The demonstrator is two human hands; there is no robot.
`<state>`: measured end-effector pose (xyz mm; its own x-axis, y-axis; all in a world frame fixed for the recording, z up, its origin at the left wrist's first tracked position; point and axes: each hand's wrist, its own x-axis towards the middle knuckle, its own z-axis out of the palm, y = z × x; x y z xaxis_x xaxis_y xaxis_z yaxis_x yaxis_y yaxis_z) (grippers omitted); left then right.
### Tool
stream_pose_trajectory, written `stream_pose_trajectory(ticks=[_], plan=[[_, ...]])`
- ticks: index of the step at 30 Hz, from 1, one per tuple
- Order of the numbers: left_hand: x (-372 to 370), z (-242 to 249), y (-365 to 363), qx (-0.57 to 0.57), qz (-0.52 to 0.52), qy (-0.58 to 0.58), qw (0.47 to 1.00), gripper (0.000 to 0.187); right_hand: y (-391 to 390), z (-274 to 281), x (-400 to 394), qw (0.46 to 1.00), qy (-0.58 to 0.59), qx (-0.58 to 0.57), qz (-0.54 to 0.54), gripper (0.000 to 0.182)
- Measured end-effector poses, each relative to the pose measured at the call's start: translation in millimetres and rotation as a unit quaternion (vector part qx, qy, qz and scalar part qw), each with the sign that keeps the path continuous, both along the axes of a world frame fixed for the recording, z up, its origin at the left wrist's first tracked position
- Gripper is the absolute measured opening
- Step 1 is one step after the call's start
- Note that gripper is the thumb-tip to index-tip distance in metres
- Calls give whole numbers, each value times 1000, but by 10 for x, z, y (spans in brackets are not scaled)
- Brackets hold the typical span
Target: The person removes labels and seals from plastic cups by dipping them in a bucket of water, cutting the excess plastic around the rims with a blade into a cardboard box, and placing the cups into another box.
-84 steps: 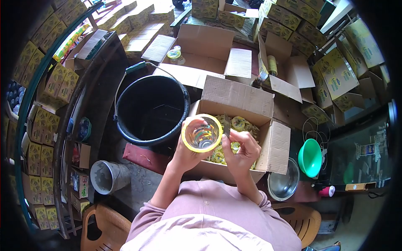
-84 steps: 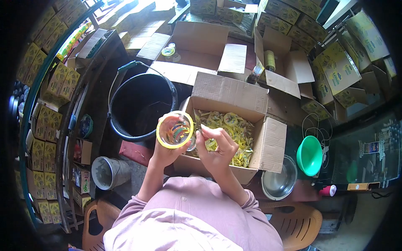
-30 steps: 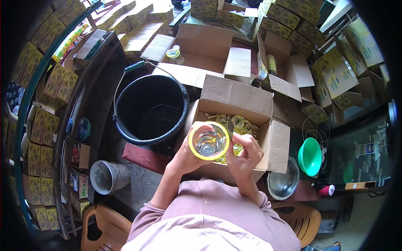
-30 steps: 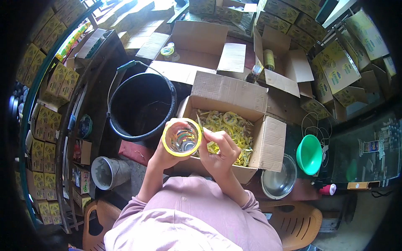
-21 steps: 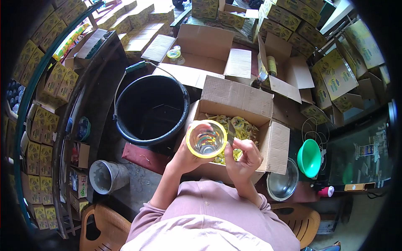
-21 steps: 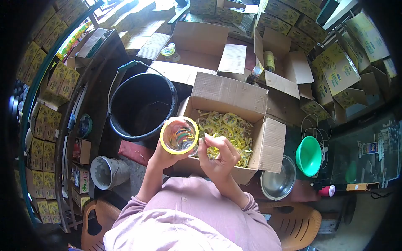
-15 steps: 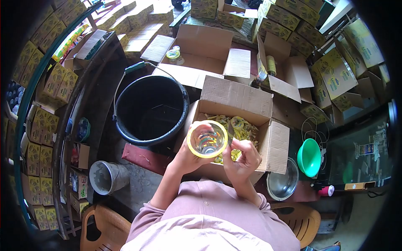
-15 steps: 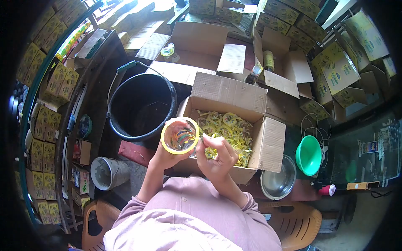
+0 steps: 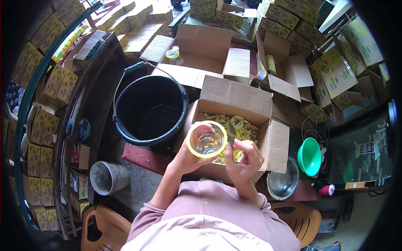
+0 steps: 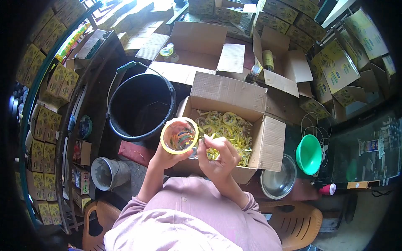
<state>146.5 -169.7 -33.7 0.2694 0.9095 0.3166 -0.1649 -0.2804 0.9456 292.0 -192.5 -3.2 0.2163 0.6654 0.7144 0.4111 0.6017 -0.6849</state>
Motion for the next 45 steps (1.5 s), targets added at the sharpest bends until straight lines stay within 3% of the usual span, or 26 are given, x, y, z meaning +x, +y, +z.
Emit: stream_pose_trajectory(ticks=[5,18,21,32,38,42,45], plan=[[-18,3,16,42,-9,58,997,63,27,5,2,999,-25,13,-19,18],[-62,-22,33,37,2,63,997,62,59,2,23,996,-81,12,-35,21],[-61,-53,38,8,33,30,999,61,10,-32,-4,996,-78,-9,-30,21],[-63,-3,42,40,-14,31,999,64,4,-47,47,999,-25,-31,11,19],[-52,13,30,90,-39,101,990,64,57,-29,54,999,-34,-24,-15,20],[-23,-32,40,73,-47,73,994,63,76,-37,97,999,-16,-42,7,20],[38,-77,-3,-16,-53,62,997,61,121,-154,132,996,18,-83,-8,20]])
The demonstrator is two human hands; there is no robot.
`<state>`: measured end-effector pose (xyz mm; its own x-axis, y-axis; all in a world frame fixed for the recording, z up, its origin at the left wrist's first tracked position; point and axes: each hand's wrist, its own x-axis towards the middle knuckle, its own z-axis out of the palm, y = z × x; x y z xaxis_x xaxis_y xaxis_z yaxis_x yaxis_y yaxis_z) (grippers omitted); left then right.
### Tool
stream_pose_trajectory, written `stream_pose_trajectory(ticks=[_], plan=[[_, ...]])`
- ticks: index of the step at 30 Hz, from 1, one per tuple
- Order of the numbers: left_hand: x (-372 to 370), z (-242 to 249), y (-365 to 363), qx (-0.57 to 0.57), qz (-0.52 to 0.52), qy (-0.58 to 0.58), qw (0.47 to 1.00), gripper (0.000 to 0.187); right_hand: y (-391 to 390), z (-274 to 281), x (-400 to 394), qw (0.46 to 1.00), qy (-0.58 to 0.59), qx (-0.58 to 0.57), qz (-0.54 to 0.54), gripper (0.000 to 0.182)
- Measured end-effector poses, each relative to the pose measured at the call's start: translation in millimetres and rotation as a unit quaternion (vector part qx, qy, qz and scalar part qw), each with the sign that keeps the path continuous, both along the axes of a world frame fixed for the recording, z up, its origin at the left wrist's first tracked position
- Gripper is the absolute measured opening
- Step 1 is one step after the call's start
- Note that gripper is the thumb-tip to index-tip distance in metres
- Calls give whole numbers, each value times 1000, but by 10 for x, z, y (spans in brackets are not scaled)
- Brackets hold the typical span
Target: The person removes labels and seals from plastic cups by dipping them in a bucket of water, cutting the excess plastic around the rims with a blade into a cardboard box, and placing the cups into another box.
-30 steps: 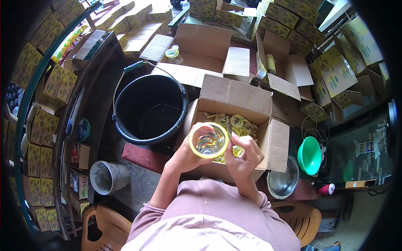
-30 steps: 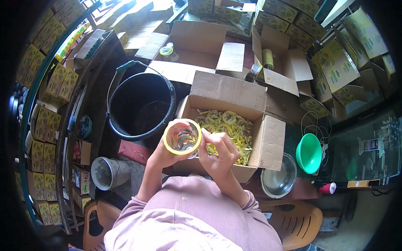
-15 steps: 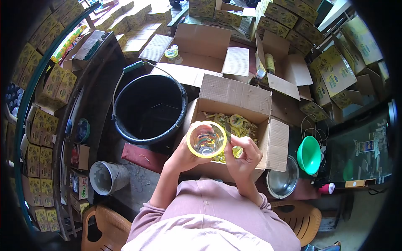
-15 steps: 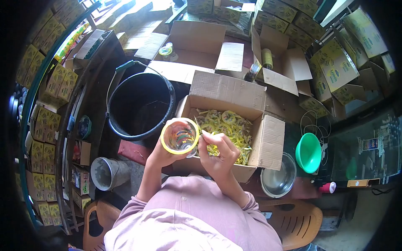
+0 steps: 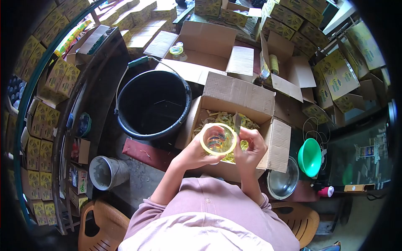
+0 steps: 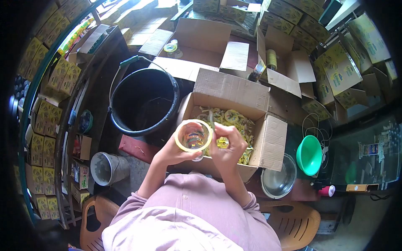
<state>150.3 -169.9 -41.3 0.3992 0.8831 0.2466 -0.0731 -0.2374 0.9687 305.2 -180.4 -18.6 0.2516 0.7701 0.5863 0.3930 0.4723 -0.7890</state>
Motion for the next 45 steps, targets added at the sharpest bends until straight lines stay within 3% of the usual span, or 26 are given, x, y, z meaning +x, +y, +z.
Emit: stream_pose_trajectory(ticks=[3,4,5,7,11,12,15,18,22,27,33,34,35,37,40,45], plan=[[-85,-23,-48,1,-23,27,999,60,126,-269,21,996,64,-39,-41,21],[-140,-35,-71,-1,-21,34,999,61,199,-396,69,997,-17,-49,-54,22],[-200,-40,-91,-6,-13,30,999,61,255,-523,172,980,-172,-101,3,30],[-334,-54,-169,-18,2,24,1000,61,251,-665,154,897,-358,-259,-10,44],[-691,-117,-337,-101,87,-85,987,61,264,-568,-120,957,-228,-124,132,48],[-790,-89,-349,-38,102,-79,991,61,284,-622,-206,958,-202,-112,168,47],[-1030,-152,-434,-62,177,-107,976,59,313,-684,-409,950,-185,-99,231,38],[-1168,-215,-477,-37,210,-110,971,61,244,-760,-662,952,-4,-197,234,30],[-1199,-285,-500,-32,220,-117,968,60,258,-899,-850,930,90,-273,230,30],[-1163,-237,-481,-30,212,-106,971,58,271,-1160,-643,965,57,-251,46,45],[-1007,-239,-388,-35,183,-125,975,61,256,-1194,-177,959,123,-249,51,43],[-896,-253,-330,-21,168,-169,971,66,220,-1013,-178,957,169,-231,44,40],[-832,-262,-283,-10,148,-143,978,66,184,-857,-161,966,160,-198,43,40],[-597,-245,-209,-58,109,-235,964,63,93,-588,-222,983,158,-93,28,37],[-305,-229,-106,-42,93,-206,973,62,-56,-306,-227,1000,10,16,-5,31],[-60,-63,-52,-51,27,-226,972,63,-125,66,-244,995,-39,91,-28,26]])
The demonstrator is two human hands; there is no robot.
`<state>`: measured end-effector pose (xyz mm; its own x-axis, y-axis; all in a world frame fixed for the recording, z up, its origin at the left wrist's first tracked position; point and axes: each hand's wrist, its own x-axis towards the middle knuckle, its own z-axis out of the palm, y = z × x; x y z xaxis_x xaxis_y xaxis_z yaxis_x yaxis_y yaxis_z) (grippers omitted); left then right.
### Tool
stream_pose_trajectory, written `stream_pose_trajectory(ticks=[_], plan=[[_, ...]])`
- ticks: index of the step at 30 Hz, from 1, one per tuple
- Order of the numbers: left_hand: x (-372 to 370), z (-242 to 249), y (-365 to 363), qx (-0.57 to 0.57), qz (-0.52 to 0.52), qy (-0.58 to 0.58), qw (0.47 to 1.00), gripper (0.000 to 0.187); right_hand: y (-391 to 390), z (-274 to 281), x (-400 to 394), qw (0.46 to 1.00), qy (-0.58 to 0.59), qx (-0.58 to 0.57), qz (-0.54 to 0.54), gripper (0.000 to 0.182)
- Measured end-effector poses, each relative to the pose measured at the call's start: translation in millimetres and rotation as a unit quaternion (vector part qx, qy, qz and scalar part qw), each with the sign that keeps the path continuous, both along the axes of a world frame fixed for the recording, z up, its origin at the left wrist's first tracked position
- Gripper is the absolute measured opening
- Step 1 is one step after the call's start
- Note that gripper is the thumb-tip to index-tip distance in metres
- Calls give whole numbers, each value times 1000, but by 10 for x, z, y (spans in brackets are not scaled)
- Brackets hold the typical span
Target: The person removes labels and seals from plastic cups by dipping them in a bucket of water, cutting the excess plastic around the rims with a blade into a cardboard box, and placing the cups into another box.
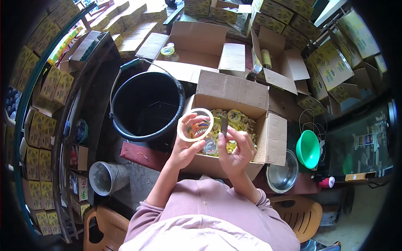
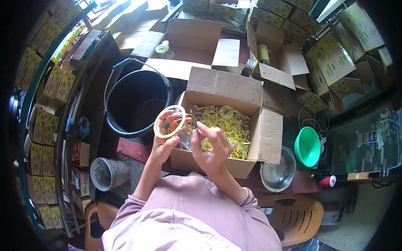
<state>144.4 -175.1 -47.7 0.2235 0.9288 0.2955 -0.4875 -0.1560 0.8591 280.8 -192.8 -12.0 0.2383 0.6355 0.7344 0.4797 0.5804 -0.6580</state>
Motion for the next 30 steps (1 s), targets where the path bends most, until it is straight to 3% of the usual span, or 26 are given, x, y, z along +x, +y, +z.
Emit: stream_pose_trajectory(ticks=[9,12,15,21,24,30], plan=[[238,91,-61,43,3,23,999,70,-55,40,107,999,-17,33,-24,25],[274,28,-35,52,29,90,994,70,-36,51,148,999,-21,37,-17,25],[316,45,-28,30,24,55,998,67,-7,45,166,999,-20,47,-19,25],[316,20,-4,47,52,133,989,64,61,71,222,993,-72,78,-43,27],[266,11,7,112,62,228,965,66,94,77,275,995,-76,56,-33,27],[262,108,-19,125,67,213,967,60,120,64,353,999,30,-6,33,25]])
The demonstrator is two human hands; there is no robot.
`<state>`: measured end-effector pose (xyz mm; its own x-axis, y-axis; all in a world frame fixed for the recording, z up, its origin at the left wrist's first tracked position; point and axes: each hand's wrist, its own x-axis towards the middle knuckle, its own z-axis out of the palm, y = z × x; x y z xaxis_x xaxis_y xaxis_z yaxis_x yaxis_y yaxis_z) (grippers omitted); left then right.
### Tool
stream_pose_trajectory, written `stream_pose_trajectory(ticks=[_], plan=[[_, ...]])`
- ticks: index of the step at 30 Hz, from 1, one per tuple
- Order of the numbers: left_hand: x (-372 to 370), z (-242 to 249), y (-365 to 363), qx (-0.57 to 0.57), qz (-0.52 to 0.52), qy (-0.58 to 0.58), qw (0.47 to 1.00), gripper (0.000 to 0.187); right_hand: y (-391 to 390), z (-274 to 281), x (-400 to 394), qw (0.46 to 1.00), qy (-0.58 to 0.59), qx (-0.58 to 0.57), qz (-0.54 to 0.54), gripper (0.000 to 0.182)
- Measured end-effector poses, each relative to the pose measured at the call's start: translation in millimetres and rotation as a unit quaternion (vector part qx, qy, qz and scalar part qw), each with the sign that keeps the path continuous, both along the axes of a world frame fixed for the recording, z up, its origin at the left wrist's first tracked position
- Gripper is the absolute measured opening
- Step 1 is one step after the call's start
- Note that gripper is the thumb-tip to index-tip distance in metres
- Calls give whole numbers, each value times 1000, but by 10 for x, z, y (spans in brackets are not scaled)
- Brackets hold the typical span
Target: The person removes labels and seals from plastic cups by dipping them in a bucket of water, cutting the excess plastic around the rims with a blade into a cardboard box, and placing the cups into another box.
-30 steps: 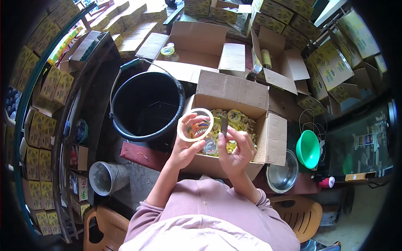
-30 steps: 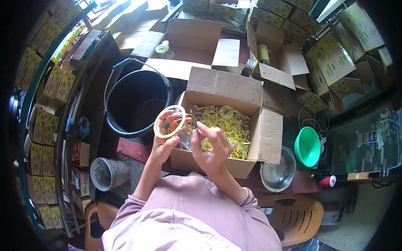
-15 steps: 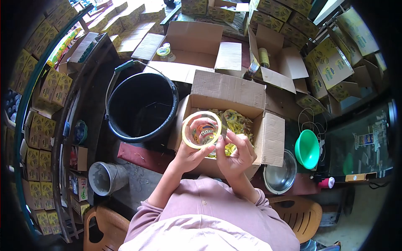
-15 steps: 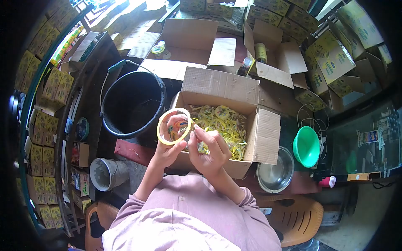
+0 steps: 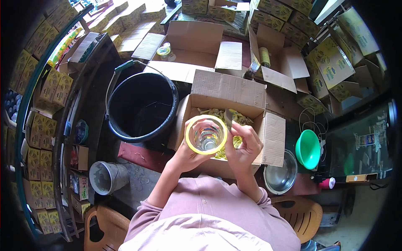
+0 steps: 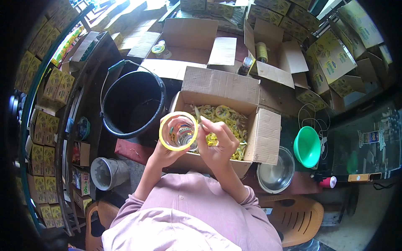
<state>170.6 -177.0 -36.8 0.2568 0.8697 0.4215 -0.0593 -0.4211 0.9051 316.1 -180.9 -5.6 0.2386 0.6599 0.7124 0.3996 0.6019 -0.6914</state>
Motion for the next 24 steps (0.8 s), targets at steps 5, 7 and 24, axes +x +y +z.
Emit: stream_pose_trajectory(ticks=[5,7,24], plan=[[-25,5,18,-78,-13,-23,997,55,-149,64,2,1000,-10,-5,-14,23],[-20,13,21,-74,-17,-23,997,55,-166,53,-6,999,-27,11,-14,23],[-33,14,9,65,-5,68,996,63,-148,61,-3,996,-68,24,-48,25]])
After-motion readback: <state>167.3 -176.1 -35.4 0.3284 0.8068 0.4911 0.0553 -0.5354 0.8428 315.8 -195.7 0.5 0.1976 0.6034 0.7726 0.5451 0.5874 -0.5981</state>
